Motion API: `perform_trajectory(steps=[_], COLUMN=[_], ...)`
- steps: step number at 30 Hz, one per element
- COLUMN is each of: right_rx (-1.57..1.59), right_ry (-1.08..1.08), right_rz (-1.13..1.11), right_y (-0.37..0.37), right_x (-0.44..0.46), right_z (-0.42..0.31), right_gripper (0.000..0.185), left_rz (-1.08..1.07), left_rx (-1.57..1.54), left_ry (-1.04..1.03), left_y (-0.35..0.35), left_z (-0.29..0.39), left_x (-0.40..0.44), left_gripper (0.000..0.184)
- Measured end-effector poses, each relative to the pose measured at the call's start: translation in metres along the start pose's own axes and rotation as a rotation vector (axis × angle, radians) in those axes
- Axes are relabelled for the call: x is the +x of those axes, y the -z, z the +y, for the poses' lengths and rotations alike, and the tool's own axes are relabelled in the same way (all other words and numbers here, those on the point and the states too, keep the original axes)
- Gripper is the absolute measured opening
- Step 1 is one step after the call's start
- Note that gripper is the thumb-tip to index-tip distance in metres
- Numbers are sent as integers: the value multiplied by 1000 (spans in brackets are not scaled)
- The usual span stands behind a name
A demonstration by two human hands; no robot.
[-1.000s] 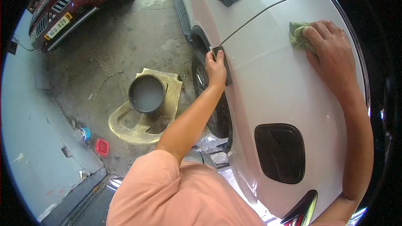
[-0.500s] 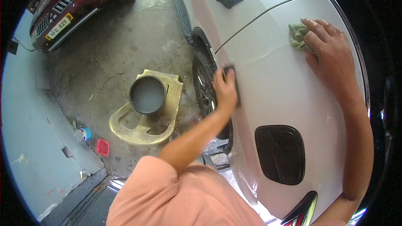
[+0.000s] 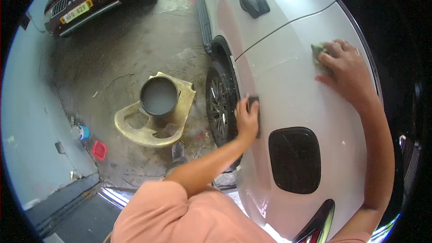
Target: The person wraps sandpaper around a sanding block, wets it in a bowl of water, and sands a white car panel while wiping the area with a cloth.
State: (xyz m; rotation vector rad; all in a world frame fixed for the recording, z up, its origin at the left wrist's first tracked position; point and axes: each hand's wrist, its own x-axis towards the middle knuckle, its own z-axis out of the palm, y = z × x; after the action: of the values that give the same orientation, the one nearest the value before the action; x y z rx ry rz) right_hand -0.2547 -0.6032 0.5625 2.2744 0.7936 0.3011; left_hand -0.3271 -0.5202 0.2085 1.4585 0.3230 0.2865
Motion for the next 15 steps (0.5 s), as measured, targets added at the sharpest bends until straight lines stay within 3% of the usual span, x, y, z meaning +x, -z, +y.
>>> perform_trajectory(steps=[4,8,10,12,15], right_rx=[27,-52,-63,-49,20], right_ry=[-12,87,113,133,147], right_rz=[-135,-46,5,40,58], right_y=[13,20,18,14,5], right_x=[-33,-69,-73,-70,-64], right_z=[-1,4,4,4,4], right_gripper=[25,20,17,15,13], left_rz=[49,78,49,131,33], left_rx=[28,-11,1,79,52], left_ry=[15,99,41,-71,-9], left_y=[-5,-14,-11,-7,8], left_z=[-1,6,-1,0,1], left_x=[22,95,74,-3,-66], left_gripper=[46,44,45,45,49])
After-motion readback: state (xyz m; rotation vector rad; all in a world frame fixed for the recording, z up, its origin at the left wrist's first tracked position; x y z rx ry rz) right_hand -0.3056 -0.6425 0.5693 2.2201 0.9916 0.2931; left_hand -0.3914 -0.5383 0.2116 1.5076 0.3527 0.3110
